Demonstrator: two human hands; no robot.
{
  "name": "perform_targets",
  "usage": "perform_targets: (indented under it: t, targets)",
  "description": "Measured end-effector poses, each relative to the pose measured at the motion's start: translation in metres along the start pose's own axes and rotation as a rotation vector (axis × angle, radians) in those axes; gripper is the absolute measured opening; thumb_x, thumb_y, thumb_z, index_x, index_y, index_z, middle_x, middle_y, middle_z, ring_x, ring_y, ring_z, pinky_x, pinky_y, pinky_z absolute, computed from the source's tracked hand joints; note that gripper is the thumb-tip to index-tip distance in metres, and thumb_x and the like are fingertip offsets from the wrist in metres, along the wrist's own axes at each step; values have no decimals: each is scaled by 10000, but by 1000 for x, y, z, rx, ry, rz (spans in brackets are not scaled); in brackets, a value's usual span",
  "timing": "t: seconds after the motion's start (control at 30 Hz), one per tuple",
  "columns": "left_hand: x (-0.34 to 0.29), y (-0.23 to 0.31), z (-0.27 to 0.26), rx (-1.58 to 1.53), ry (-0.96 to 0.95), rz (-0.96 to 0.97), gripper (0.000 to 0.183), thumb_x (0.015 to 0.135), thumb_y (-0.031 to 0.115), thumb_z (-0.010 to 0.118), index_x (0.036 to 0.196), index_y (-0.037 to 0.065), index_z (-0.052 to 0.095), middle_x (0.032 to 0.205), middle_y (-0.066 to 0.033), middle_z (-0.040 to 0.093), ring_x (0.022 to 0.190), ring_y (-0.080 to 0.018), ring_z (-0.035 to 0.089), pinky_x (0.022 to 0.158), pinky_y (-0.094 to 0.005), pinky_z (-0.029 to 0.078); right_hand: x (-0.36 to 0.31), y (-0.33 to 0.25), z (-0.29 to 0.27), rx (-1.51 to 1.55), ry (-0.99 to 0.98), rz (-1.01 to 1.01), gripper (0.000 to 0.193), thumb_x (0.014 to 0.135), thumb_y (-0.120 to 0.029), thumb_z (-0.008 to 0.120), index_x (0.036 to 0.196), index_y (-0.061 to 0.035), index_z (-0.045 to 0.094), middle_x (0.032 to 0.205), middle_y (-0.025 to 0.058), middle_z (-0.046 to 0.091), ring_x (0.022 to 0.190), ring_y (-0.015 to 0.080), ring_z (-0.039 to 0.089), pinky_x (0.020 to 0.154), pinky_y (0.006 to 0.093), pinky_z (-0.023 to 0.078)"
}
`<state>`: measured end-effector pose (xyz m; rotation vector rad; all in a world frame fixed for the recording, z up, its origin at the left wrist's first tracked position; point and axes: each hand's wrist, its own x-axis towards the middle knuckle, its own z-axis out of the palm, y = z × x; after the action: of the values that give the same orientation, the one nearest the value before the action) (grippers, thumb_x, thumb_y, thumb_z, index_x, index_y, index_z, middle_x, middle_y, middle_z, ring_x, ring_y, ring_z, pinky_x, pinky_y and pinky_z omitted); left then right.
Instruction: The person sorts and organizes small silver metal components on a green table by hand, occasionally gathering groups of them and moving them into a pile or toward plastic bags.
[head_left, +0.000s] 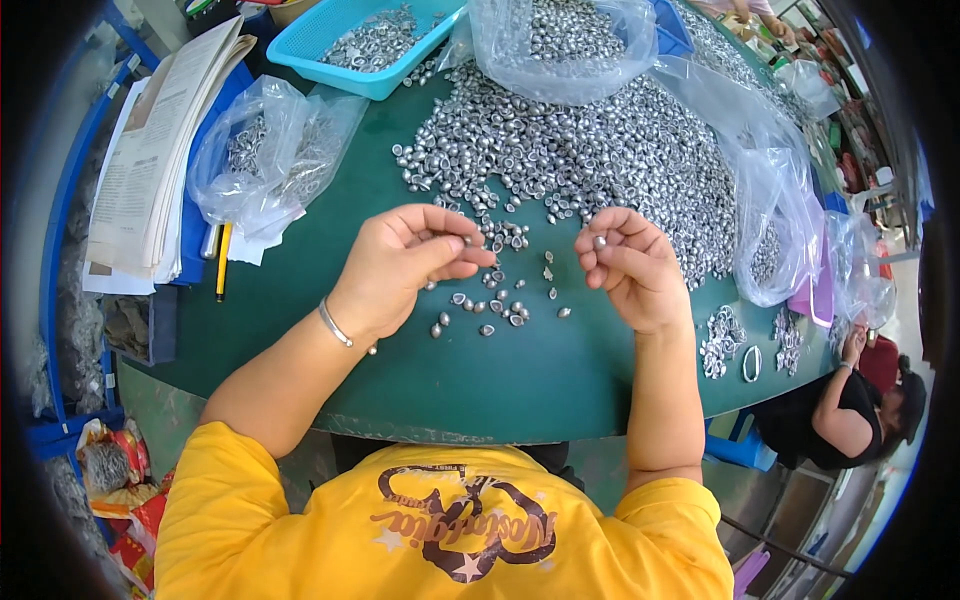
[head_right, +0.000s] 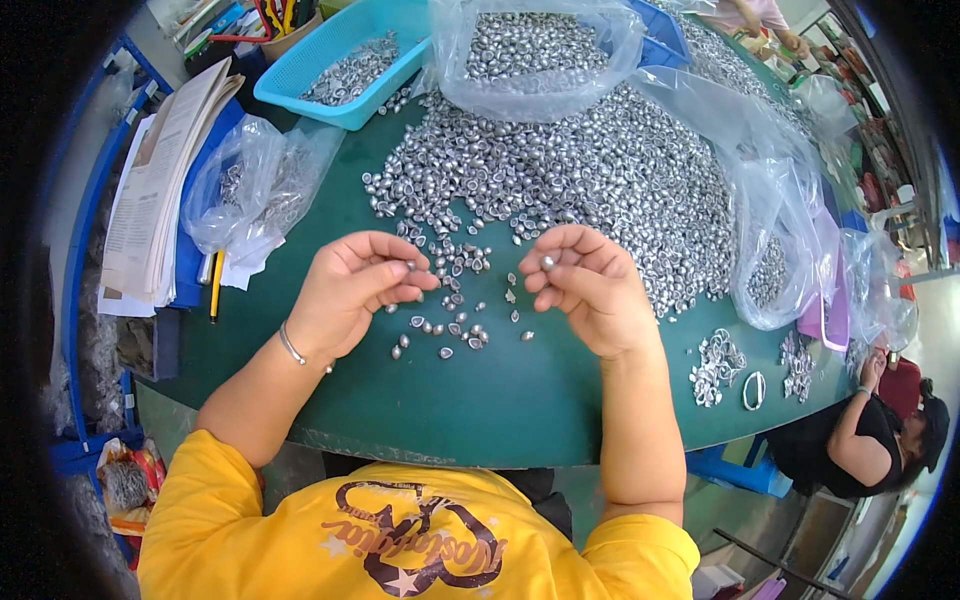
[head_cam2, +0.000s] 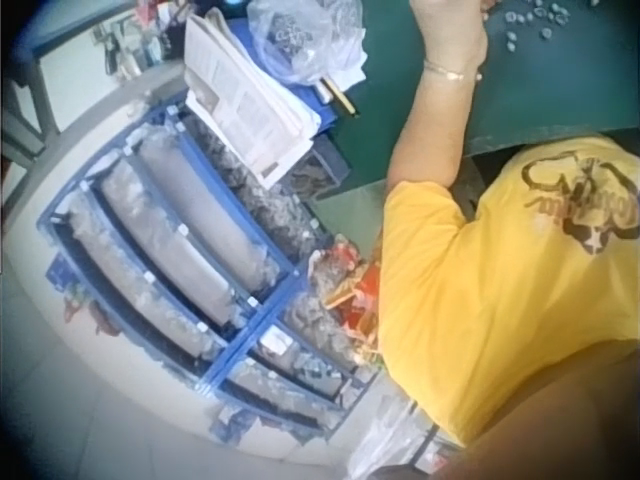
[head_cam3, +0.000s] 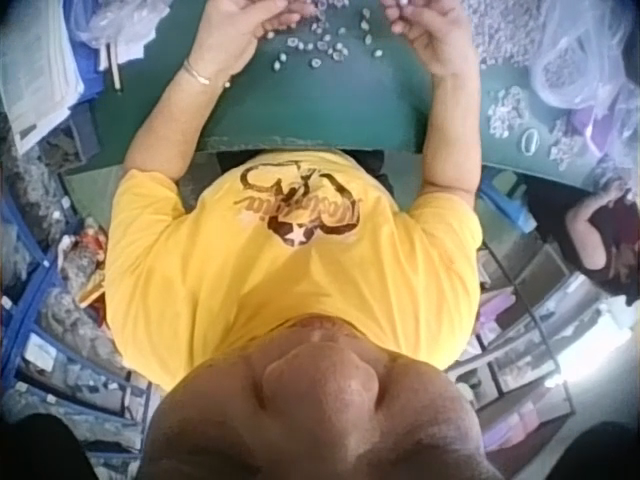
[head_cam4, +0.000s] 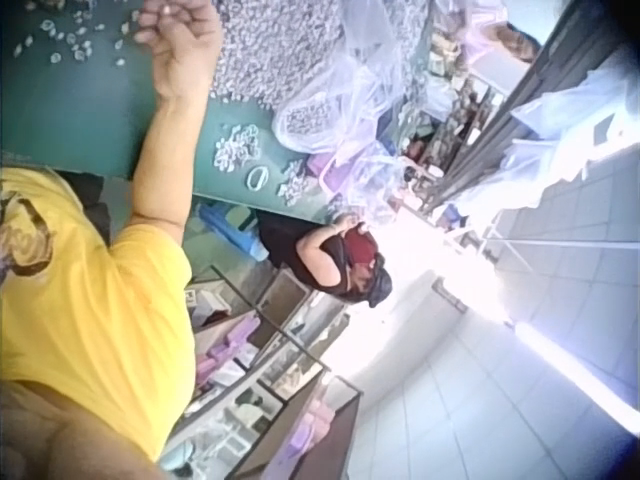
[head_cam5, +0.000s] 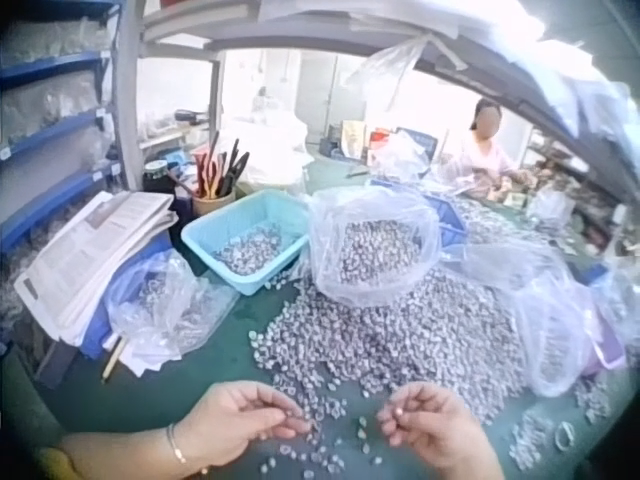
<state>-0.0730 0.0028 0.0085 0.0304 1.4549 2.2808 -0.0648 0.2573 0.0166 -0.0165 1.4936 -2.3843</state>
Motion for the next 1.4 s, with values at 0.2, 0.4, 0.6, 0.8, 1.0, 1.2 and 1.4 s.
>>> perform_targets:
  t: [0.2, 0.4, 0.6, 0.8, 1.0, 1.2, 1.4]
  targets:
    - [7, 15, -18, 18, 147, 67, 114, 788, -2, 503, 885, -3, 562, 668, -4, 479, 531, -52, 393, 434, -188, 301, -41, 15, 10, -1163, -10, 2, 211, 753, -31, 666, 947, -23, 583, 752, 55, 540, 649, 151, 543, 544, 297, 431]
    - [1, 12, -10, 627, 138, 289, 85, 782, 6, 601, 864, 18, 615, 676, 56, 486, 575, -39, 440, 511, -174, 365, -45, 18, 0, -292, 197, 199, 132, 880, -119, 534, 862, 11, 550, 668, 79, 504, 518, 163, 440, 442, 251, 346]
    - [-10, -26, 6, 1212, -230, 685, 106, 661, 87, 718, 731, 65, 642, 700, -67, 519, 648, -235, 537, 575, -326, 451, -37, 30, 30, -820, 58, -57, 76, 782, -70, 645, 828, -12, 628, 689, 40, 583, 558, 146, 535, 505, 253, 432]
    - [-7, -38, 8, 1298, -189, 735, 119, 678, 81, 705, 762, 52, 625, 700, -65, 508, 648, -232, 537, 588, -325, 457, -29, 44, 38, -1217, -71, -380, 93, 733, -42, 680, 799, -46, 614, 705, 80, 545, 615, 212, 559, 557, 306, 450]
    - [2, 9, -10, -156, -137, -105, 38, 767, 47, 551, 781, 40, 517, 828, -91, 560, 687, -129, 560, 541, -209, 424, -26, 18, 33, 392, -125, 180, 54, 800, -36, 635, 828, -23, 591, 740, 9, 558, 639, 63, 492, 495, 182, 372]
    - [4, 15, -21, -48, -175, -108, 73, 742, 43, 553, 732, 56, 481, 794, -61, 532, 550, -96, 465, 501, -216, 392, -23, 52, 59, -1246, -204, -385, 117, 762, -123, 689, 812, -43, 620, 668, 60, 576, 517, 179, 538, 481, 275, 437]
    - [-5, -7, -19, 1335, -217, 480, 90, 690, 97, 709, 755, 60, 658, 666, -75, 515, 605, -195, 531, 568, -306, 442, -22, 25, 36, 191, -119, 100, 67, 797, -32, 606, 848, -19, 565, 668, -12, 528, 511, 20, 391, 443, 162, 263]
